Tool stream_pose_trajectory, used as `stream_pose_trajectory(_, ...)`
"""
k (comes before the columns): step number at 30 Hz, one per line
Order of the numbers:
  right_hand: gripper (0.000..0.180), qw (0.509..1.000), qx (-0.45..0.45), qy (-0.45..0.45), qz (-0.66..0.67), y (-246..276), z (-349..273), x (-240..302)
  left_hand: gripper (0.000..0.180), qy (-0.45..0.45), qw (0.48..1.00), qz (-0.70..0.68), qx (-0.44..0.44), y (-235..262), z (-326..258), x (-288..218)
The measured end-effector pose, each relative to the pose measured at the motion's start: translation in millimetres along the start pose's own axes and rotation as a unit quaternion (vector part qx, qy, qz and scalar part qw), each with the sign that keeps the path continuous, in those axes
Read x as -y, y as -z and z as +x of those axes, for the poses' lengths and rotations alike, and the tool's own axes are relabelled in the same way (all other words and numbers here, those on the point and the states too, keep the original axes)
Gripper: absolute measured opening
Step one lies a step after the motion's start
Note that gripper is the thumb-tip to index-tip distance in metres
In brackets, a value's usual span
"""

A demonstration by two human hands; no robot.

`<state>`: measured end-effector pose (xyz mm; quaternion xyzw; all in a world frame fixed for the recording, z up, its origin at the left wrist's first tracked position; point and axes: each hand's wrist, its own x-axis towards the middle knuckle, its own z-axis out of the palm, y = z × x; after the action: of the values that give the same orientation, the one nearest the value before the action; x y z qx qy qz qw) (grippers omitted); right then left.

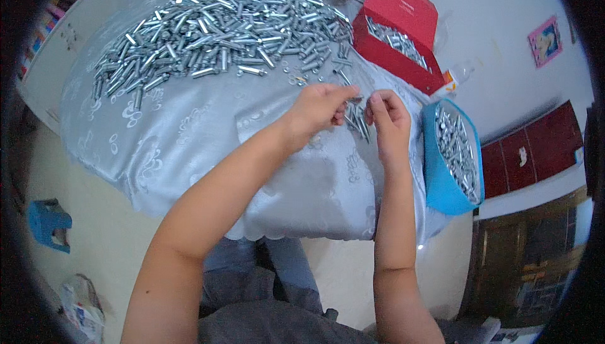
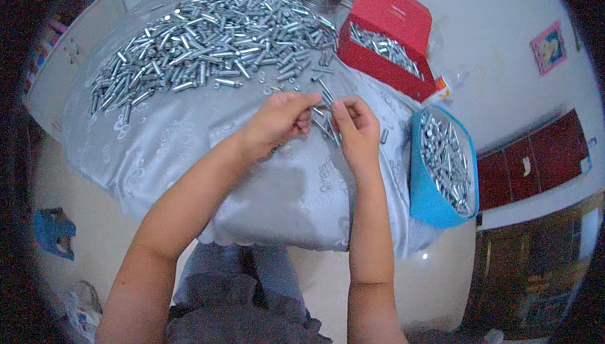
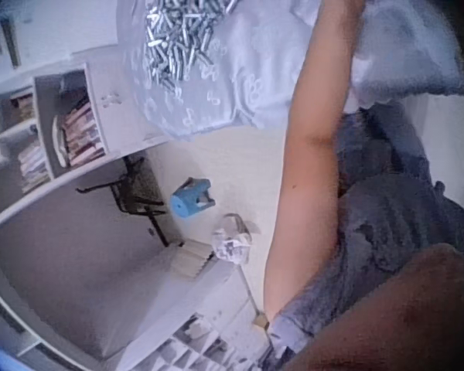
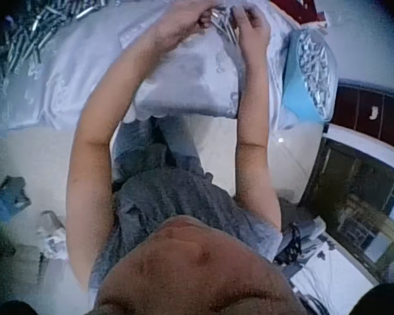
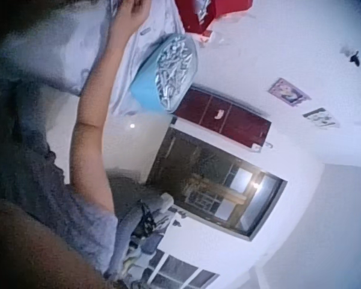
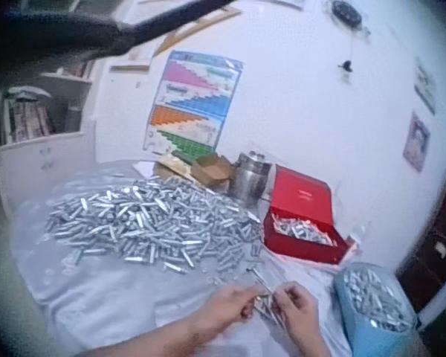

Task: The person repeatedly picks up bolts and washers from a table, threads the washers onto the bolts by hand, and places the assembled units into a blue container. The process is continuous and repetitive, focusing on manual assembly of hardware components.

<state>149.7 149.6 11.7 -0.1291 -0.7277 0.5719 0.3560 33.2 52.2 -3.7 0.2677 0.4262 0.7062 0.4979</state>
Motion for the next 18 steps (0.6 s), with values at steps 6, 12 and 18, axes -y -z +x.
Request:
stream_pose_trajectory(6, 0.013, 0.999, -0.001, -0.038, -0.018, 0.8, -4.7, 1.9, 0.029, 0.003, 0.999, 0.027, -0.02, -2.3, 4.6, 8.0)
stream_pose_trajectory(12, 0.014, 0.999, 0.014, -0.046, -0.018, 4.7, -2.2, 1.0, 0.023, -0.003, 1.0, -0.006, -0.013, -6.3, -1.4, 2.2)
stream_pose_trajectory(18, 0.012, 0.999, -0.025, 0.03, -0.029, 0.6, -1.4, -2.5, 0.023, -0.009, 0.999, 0.026, -0.02, -6.5, -2.2, 2.4)
